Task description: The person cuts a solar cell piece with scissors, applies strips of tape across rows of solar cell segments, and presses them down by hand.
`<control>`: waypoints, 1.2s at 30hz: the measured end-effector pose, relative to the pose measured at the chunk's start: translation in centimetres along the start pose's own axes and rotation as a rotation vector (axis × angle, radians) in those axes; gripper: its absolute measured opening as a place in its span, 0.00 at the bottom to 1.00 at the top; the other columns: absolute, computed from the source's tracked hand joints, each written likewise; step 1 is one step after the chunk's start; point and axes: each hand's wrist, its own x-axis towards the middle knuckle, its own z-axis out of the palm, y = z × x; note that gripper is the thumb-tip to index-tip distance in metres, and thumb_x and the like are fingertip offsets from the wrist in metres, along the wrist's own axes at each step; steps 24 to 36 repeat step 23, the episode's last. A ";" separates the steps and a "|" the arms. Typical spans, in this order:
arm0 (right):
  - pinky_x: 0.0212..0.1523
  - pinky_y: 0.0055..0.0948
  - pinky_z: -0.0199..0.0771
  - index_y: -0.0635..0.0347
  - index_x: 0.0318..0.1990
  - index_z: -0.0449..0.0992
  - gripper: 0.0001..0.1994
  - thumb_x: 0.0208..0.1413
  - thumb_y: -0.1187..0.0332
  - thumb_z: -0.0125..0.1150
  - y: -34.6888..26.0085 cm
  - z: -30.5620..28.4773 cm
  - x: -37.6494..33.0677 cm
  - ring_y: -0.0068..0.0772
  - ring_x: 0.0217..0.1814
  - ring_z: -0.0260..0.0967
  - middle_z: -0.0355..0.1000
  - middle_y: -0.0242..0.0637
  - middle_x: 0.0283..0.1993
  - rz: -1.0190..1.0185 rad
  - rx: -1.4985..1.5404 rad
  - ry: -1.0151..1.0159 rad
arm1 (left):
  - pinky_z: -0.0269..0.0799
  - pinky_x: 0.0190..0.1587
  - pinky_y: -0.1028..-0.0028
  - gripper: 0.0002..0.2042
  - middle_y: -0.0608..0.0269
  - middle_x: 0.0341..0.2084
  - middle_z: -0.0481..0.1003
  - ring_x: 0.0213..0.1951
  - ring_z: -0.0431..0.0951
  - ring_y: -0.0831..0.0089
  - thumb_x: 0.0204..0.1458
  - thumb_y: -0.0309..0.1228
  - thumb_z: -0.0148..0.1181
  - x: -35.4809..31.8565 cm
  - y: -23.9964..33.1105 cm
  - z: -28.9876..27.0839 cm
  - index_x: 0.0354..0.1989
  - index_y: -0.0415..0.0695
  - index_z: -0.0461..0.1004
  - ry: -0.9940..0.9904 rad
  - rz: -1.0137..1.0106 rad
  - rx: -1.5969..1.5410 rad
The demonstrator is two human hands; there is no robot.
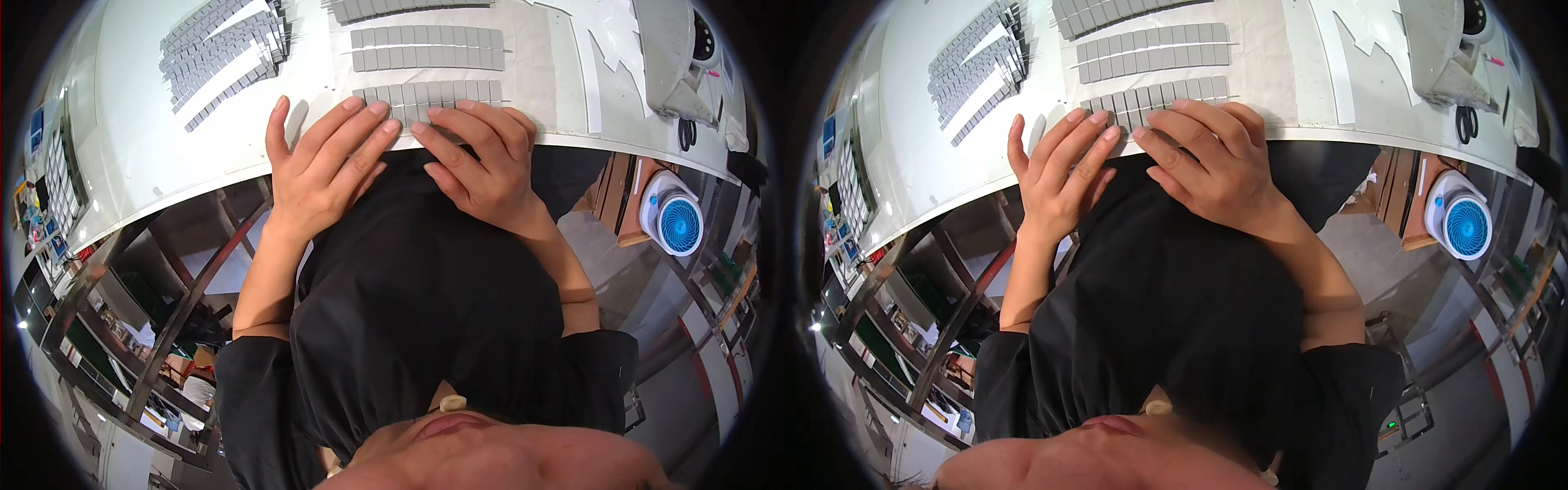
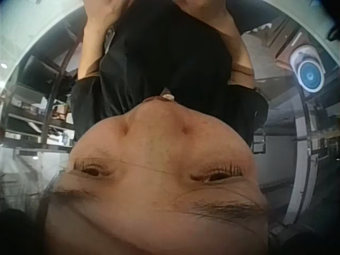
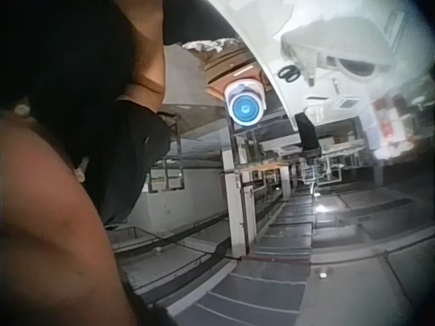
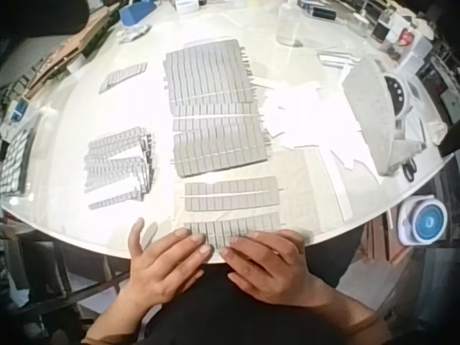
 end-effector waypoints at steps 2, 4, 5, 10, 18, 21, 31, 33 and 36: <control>0.63 0.37 0.62 0.46 0.52 0.85 0.18 0.54 0.58 0.69 0.0 0.1 0.0 0.29 0.64 0.66 0.75 0.22 0.57 0.006 -0.012 -0.003 | 0.41 0.76 0.44 0.23 0.78 0.59 0.78 0.63 0.74 0.75 0.56 0.41 0.66 0.2 0.3 0.0 0.62 0.62 0.79 -0.059 0.003 0.091; 0.64 0.37 0.62 0.45 0.52 0.85 0.18 0.53 0.58 0.69 0.0 0.1 0.0 0.29 0.64 0.66 0.75 0.22 0.58 0.003 -0.027 -0.004 | 0.41 0.76 0.43 0.23 0.79 0.59 0.78 0.63 0.74 0.75 0.56 0.41 0.66 0.3 0.3 0.1 0.62 0.62 0.79 -0.059 0.001 0.092; 0.64 0.37 0.62 0.45 0.52 0.85 0.18 0.53 0.58 0.69 0.0 0.1 0.0 0.29 0.64 0.66 0.75 0.22 0.58 0.003 -0.027 -0.004 | 0.41 0.76 0.43 0.23 0.80 0.59 0.78 0.63 0.74 0.76 0.55 0.41 0.66 0.3 0.3 0.1 0.62 0.63 0.79 -0.057 -0.004 0.096; 0.64 0.37 0.62 0.44 0.52 0.85 0.18 0.52 0.58 0.70 0.0 0.2 0.0 0.28 0.65 0.66 0.75 0.22 0.58 0.006 -0.025 0.003 | 0.40 0.76 0.43 0.23 0.80 0.59 0.78 0.63 0.74 0.76 0.54 0.41 0.66 0.3 0.3 0.1 0.62 0.63 0.79 -0.054 -0.007 0.101; 0.64 0.37 0.62 0.44 0.52 0.84 0.19 0.50 0.59 0.72 0.0 0.3 -0.1 0.28 0.64 0.66 0.75 0.22 0.58 0.004 -0.027 0.008 | 0.41 0.76 0.42 0.23 0.81 0.59 0.78 0.63 0.74 0.76 0.54 0.41 0.67 0.3 0.2 0.2 0.61 0.64 0.80 -0.046 -0.003 0.104; 0.63 0.37 0.62 0.44 0.52 0.84 0.20 0.49 0.60 0.73 0.1 0.3 -0.1 0.29 0.64 0.66 0.75 0.23 0.58 0.001 -0.029 0.013 | 0.41 0.76 0.42 0.23 0.81 0.59 0.78 0.63 0.74 0.76 0.55 0.41 0.66 0.2 0.2 0.4 0.62 0.64 0.79 -0.039 0.004 0.106; 0.61 0.36 0.61 0.41 0.55 0.85 0.17 0.58 0.58 0.65 0.3 0.4 -0.3 0.30 0.63 0.66 0.75 0.23 0.60 -0.015 -0.049 0.000 | 0.39 0.77 0.42 0.23 0.81 0.59 0.77 0.64 0.73 0.75 0.55 0.41 0.66 0.2 0.2 0.4 0.62 0.63 0.79 -0.041 -0.002 0.106; 0.61 0.36 0.61 0.41 0.55 0.85 0.17 0.58 0.58 0.65 0.3 0.4 -0.3 0.30 0.63 0.66 0.75 0.23 0.60 -0.015 -0.049 0.000 | 0.39 0.77 0.42 0.23 0.81 0.59 0.77 0.64 0.73 0.75 0.55 0.41 0.66 0.2 0.2 0.4 0.62 0.63 0.79 -0.041 -0.002 0.106; 0.61 0.36 0.61 0.41 0.55 0.85 0.17 0.58 0.58 0.65 0.3 0.4 -0.3 0.30 0.63 0.66 0.75 0.23 0.60 -0.015 -0.049 0.000 | 0.39 0.77 0.42 0.23 0.81 0.59 0.77 0.64 0.73 0.75 0.55 0.41 0.66 0.2 0.2 0.4 0.62 0.63 0.79 -0.041 -0.002 0.106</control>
